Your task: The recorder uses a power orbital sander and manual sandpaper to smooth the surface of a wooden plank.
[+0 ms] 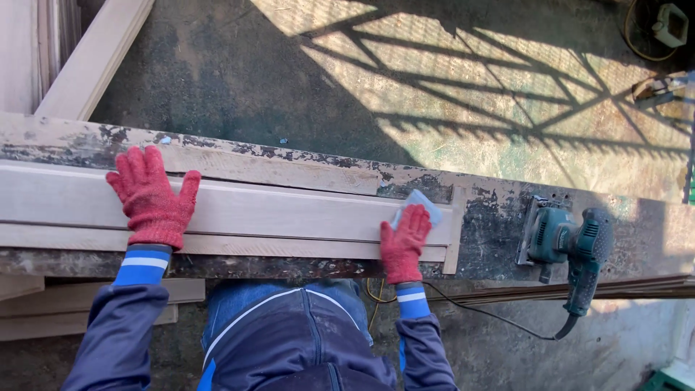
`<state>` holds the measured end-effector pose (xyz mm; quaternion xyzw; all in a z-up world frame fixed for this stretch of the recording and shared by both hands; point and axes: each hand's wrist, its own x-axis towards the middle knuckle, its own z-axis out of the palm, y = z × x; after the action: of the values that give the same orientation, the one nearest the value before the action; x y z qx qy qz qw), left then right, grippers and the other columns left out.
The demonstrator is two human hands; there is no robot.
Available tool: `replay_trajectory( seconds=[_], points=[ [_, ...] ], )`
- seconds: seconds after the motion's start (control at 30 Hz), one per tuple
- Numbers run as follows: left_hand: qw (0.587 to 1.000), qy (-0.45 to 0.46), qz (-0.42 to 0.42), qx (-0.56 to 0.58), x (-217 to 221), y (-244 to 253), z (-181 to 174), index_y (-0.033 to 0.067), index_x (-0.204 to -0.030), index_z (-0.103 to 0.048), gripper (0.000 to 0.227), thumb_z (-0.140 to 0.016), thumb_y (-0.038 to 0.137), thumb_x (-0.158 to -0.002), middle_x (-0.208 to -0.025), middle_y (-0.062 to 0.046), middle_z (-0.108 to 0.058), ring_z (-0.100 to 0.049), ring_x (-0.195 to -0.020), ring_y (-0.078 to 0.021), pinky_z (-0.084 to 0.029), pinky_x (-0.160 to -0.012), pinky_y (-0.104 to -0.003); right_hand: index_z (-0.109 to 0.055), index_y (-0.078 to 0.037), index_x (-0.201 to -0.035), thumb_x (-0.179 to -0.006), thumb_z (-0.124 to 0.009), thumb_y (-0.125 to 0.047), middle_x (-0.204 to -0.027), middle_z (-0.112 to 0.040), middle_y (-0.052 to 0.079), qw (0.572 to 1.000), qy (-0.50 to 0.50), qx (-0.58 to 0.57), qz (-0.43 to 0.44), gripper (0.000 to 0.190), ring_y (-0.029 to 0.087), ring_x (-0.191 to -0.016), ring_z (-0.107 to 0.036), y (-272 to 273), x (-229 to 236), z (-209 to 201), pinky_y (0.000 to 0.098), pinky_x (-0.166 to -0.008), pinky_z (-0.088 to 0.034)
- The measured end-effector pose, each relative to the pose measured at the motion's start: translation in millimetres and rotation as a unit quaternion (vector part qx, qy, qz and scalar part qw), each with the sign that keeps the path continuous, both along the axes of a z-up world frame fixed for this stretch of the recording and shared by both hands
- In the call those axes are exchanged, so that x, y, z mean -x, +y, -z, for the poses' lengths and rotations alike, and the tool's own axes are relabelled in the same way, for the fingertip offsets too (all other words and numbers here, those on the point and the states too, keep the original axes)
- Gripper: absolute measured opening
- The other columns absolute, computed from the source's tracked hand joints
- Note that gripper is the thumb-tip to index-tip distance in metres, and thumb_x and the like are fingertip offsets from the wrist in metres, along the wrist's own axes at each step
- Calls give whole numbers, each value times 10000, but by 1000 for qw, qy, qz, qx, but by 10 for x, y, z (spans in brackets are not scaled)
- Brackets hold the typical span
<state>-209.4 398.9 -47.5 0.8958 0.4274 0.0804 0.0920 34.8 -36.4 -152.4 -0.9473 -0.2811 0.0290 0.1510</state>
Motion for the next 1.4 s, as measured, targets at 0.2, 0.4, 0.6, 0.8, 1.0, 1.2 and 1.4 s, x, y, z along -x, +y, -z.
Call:
replay_trajectory(
  seconds=[0.2,0.4,0.6,0.8,1.0,1.2,1.4],
  points=[
    [990,-2,132,-52,155,395,49,-141,-1593,-551,891,-576,561,-1045,-1619,-439,-434,-254,-1516,-602,-26,-1154,-779,-413,-24,-1569,-946,-467,-626,-1685,-279,187,956,125,-141,-225,868,391,-1590,-172,2378,1757,-1089,596,-1294,-67],
    [991,11,131,-21,116,422,-52,-135,-1587,-545,883,-536,574,-1062,-1637,-443,-415,-283,-1488,-646,-35,-1156,-777,-96,-199,-1666,-1103,-152,-505,-1736,23,31,983,-36,178,-38,643,228,-1596,56,936,711,-268,483,-1253,166],
    [991,11,136,-14,105,416,-35,-164,-1595,-555,879,-541,541,-1071,-1640,-477,-409,-273,-1486,-673,-25,-1154,-783,80,-106,-1655,-1106,-306,-407,-1686,220,99,956,-11,263,130,736,294,-1569,130,557,549,14,613,-1222,71],
    [989,13,148,-12,133,410,-64,-202,-1602,-557,884,-550,514,-1083,-1656,-505,-406,-265,-1503,-687,-12,-1172,-776,-326,-235,-1644,-1037,-470,-486,-1732,-132,-20,983,46,-2,-177,672,195,-1611,-46,1867,1599,-904,539,-1292,105],
    [991,36,129,-7,158,422,55,-159,-1622,-537,929,-491,589,-1073,-1689,-462,-377,-238,-1534,-658,0,-1188,-771,50,-182,-1656,-1082,-116,-463,-1697,192,34,945,73,276,159,661,252,-1568,139,-255,118,-32,569,-1214,137],
    [990,32,136,-6,183,386,-4,-189,-1659,-559,919,-517,551,-1115,-1698,-512,-416,-254,-1552,-674,14,-1222,-731,-6,-108,-1676,-1065,-364,-450,-1724,141,151,980,-73,183,-11,786,296,-1593,148,1371,1058,-459,509,-1271,157],
    [986,31,161,-18,265,388,60,-284,-1639,-596,915,-589,473,-1125,-1698,-552,-421,-296,-1526,-713,-11,-1236,-721,13,-189,-1686,-1123,-247,-540,-1727,153,69,976,-88,160,-122,712,247,-1595,148,1200,856,-521,500,-1286,141]
  ],
)
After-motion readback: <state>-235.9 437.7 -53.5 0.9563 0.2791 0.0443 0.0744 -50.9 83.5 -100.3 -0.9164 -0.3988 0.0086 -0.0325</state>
